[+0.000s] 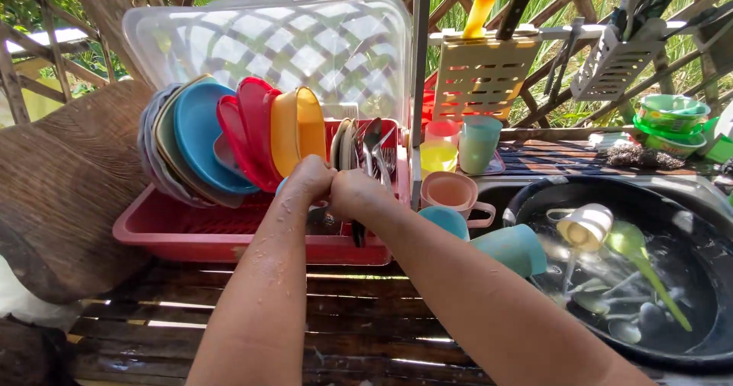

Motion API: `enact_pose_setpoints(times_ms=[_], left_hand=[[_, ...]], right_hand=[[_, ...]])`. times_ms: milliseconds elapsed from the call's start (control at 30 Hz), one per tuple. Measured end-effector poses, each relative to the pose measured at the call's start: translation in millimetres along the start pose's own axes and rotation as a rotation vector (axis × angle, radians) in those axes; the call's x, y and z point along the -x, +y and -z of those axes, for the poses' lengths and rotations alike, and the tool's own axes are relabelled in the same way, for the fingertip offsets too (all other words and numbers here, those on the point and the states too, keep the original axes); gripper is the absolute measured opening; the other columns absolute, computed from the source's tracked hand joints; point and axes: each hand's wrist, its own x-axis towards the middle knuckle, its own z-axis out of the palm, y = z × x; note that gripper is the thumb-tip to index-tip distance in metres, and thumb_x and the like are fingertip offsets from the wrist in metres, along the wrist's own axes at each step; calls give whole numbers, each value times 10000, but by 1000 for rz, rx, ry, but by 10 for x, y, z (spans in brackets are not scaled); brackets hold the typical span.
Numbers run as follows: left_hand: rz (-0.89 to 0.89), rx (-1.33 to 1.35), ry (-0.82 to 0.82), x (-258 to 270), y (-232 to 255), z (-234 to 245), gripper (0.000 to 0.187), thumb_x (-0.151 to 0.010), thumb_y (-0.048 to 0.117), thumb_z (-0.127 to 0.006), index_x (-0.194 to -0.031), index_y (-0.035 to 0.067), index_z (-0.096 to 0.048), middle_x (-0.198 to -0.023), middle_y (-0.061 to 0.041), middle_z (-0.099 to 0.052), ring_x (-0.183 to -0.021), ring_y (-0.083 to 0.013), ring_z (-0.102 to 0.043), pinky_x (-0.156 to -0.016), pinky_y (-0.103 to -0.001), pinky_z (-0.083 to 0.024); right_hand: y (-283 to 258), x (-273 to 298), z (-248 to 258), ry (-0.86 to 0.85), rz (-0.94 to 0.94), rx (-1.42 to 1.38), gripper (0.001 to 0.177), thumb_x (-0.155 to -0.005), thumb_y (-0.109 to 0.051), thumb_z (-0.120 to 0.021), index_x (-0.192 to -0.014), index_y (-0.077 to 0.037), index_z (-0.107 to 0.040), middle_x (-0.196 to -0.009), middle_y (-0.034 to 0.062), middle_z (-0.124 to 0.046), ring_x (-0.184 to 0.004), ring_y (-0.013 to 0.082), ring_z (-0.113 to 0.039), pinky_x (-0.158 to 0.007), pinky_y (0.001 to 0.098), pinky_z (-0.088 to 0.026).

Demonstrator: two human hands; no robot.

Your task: Washing dishes, cups, and utensils in an outdoor sink and placing them in a rack.

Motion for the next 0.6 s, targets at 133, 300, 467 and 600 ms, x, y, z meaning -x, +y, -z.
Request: enact_pose_setpoints(times_ms=[133, 300, 467, 600], left_hand=[[3, 39, -1, 205, 85, 152, 301, -927, 253, -649, -863, -19, -760, -692, -161, -714, -543, -267, -691, -502, -398, -581], [-284, -399, 211, 310, 560, 187, 372, -830, 334, -758, -893, -33, -761, -869, -279, -699, -855, -415, -682, -757, -486, -561], [-508, -338, -1, 577, 1528, -356, 328, -902, 285, -635, -918, -22, -749, -873, -287, -687, -837, -423, -706, -789, -494, -553], [-648, -234, -202, 760, 2201, -1147, 310, -884, 288, -633, -908, -1, -741, -789, -247, -713, -729, -367, -752, -710, -468, -577]], right_hand=[[7, -33, -35, 114, -9, -117, 337, -803, -229, -699, -1091, -81, -788, -1154, 174, -736, -1101, 348, -707, -929, 456, -574], [556, 64, 209, 316, -41, -300, 411, -952, -390, -665, -1121, -27, -755, -1141, 210, -737, -1063, 344, -699, -963, 452, -539], [1590, 953, 732, 43, 179, -634, 417, -956, -380, -611, -1210, -63, -701, -1074, 75, -770, -939, 181, -756, -834, 346, -606], [2752, 1673, 916, -175, -53, -729, 434, -953, -402, -609, -1190, -62, -741, -1061, 81, -790, -912, 164, -779, -755, 336, -625]])
